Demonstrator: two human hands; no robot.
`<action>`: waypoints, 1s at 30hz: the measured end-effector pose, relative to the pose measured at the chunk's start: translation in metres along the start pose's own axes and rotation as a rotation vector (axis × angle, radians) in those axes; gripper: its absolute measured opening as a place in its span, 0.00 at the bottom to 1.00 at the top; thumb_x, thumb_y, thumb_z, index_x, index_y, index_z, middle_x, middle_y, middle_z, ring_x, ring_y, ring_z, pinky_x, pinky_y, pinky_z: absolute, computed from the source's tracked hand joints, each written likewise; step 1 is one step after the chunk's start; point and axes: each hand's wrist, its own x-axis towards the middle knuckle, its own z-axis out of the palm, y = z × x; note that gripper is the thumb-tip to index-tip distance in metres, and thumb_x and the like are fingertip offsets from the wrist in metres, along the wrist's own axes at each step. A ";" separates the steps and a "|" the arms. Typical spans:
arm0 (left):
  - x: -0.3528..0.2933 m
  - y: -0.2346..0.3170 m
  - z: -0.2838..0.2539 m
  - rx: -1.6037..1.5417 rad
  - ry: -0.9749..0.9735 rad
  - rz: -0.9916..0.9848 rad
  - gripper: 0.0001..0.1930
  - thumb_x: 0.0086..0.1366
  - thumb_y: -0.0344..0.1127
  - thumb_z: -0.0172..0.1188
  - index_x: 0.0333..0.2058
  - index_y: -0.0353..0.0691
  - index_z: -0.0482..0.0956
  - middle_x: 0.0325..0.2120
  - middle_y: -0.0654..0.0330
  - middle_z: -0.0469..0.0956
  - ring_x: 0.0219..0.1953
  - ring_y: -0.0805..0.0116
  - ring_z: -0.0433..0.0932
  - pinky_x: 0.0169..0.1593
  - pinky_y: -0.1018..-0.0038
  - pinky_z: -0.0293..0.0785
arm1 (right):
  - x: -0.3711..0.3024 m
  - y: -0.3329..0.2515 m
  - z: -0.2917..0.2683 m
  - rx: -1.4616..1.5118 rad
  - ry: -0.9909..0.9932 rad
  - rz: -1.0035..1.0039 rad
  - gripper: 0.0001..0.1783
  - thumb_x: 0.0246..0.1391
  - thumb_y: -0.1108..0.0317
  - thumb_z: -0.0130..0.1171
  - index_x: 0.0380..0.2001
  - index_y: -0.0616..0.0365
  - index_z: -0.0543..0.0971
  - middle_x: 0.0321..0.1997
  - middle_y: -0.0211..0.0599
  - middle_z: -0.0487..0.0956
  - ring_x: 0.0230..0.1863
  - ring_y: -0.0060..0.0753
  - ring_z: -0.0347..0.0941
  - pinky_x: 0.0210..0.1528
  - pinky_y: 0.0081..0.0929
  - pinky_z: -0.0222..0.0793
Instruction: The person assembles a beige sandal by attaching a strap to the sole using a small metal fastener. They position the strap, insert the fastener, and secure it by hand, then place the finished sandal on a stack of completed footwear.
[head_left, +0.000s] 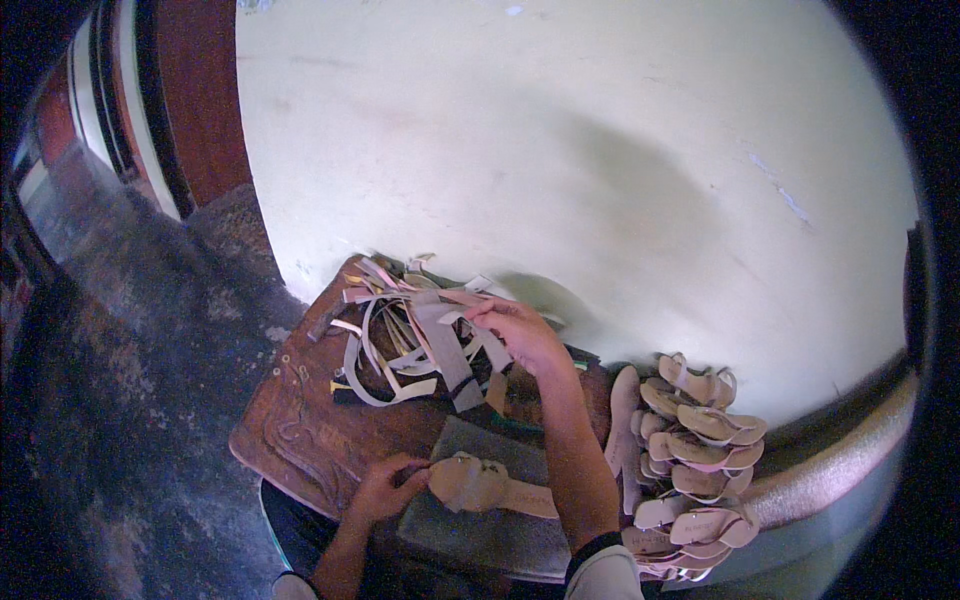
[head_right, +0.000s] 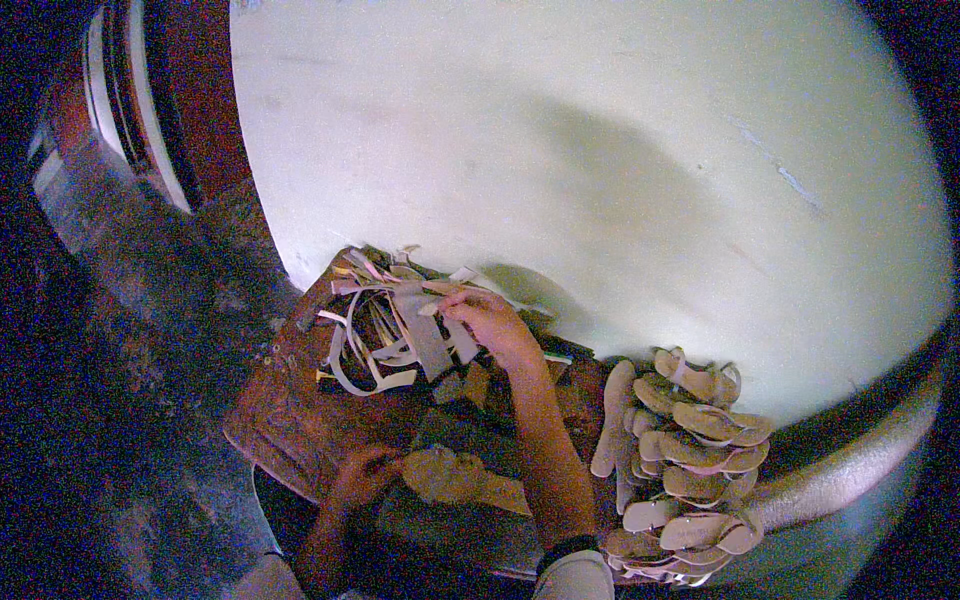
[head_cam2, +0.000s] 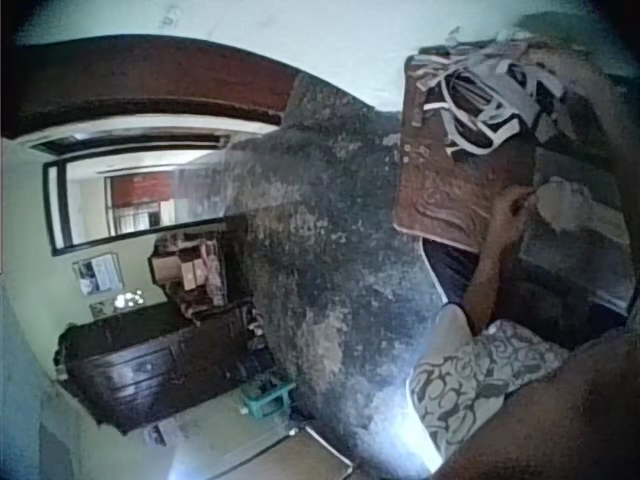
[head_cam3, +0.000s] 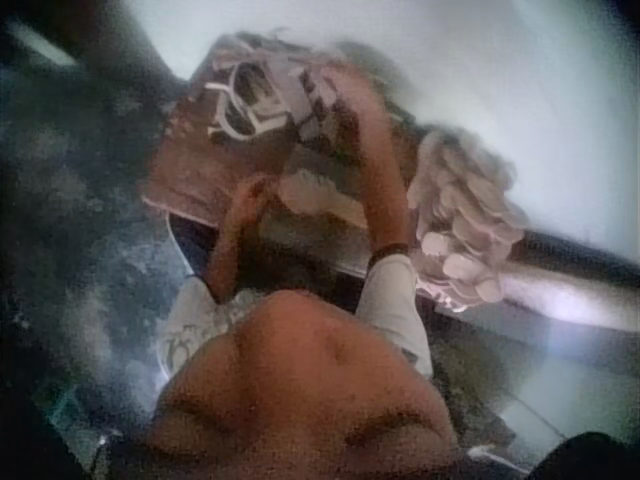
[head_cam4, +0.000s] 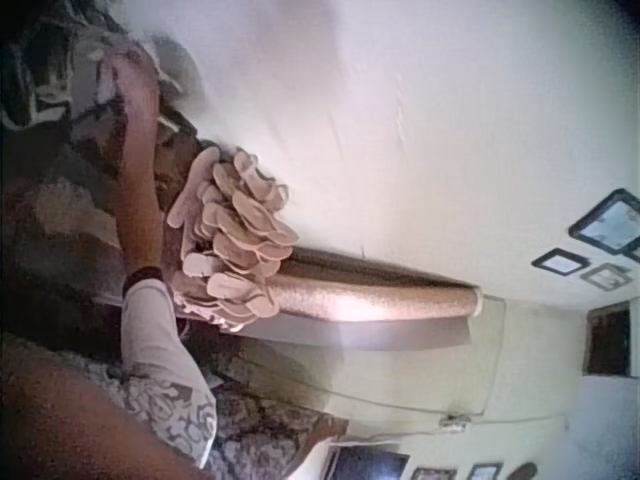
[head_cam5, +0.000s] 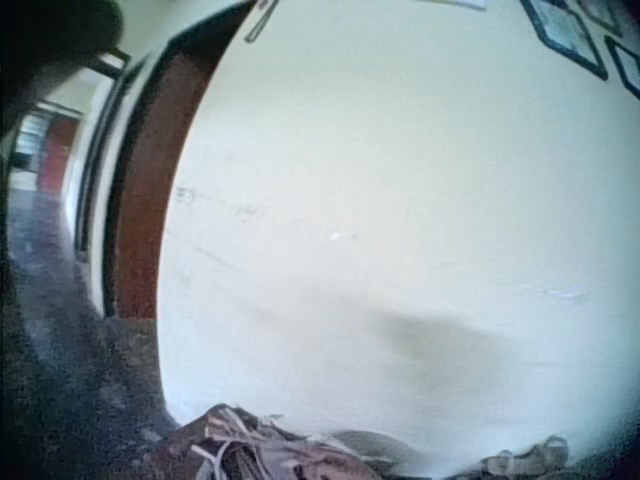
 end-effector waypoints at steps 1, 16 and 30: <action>0.000 -0.003 -0.001 -0.011 0.008 0.021 0.11 0.59 0.36 0.58 0.36 0.35 0.78 0.32 0.55 0.78 0.35 0.64 0.77 0.41 0.71 0.72 | -0.008 -0.001 0.002 0.056 -0.050 -0.051 0.15 0.51 0.71 0.54 0.43 0.61 0.75 0.41 0.38 0.77 0.39 0.30 0.74 0.39 0.24 0.69; -0.012 0.012 0.022 -0.051 0.184 -0.035 0.09 0.60 0.34 0.58 0.26 0.34 0.76 0.21 0.66 0.75 0.26 0.79 0.70 0.31 0.78 0.68 | -0.209 0.049 -0.025 0.194 0.460 -0.247 0.06 0.50 0.72 0.58 0.33 0.61 0.75 0.41 0.37 0.75 0.34 0.26 0.72 0.37 0.21 0.67; -0.035 0.074 -0.004 -0.261 0.465 -0.045 0.09 0.60 0.33 0.58 0.21 0.40 0.74 0.15 0.73 0.67 0.17 0.86 0.62 0.21 0.84 0.56 | -0.244 0.074 0.011 0.252 0.421 -0.163 0.10 0.60 0.67 0.47 0.43 0.58 0.69 0.40 0.42 0.77 0.39 0.34 0.75 0.42 0.30 0.72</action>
